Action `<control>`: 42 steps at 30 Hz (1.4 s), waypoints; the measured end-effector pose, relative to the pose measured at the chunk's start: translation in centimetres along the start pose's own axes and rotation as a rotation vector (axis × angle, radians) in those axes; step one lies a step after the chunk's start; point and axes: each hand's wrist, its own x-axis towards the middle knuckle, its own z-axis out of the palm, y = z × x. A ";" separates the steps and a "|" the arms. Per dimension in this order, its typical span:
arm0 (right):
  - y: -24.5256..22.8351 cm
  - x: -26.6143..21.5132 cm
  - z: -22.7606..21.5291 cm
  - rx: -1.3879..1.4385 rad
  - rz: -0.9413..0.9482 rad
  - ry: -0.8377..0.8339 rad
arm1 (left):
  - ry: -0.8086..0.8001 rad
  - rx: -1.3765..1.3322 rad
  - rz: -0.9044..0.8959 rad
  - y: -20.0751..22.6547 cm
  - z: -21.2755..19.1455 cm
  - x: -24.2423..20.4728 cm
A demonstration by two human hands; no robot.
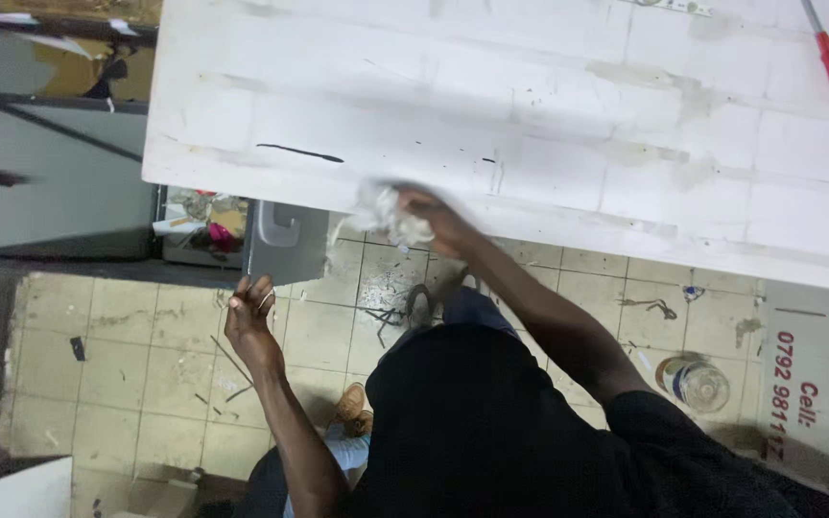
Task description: The person wipes a white board with a cloth to clean the surface where LED strips are mounted. They then use a red screwdriver to tighten screws along the LED strips, securing them to the board.
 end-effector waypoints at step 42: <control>-36.6 -30.7 -44.7 -1.189 -0.550 1.232 | -0.427 0.814 0.956 -1.9 74.1 0.2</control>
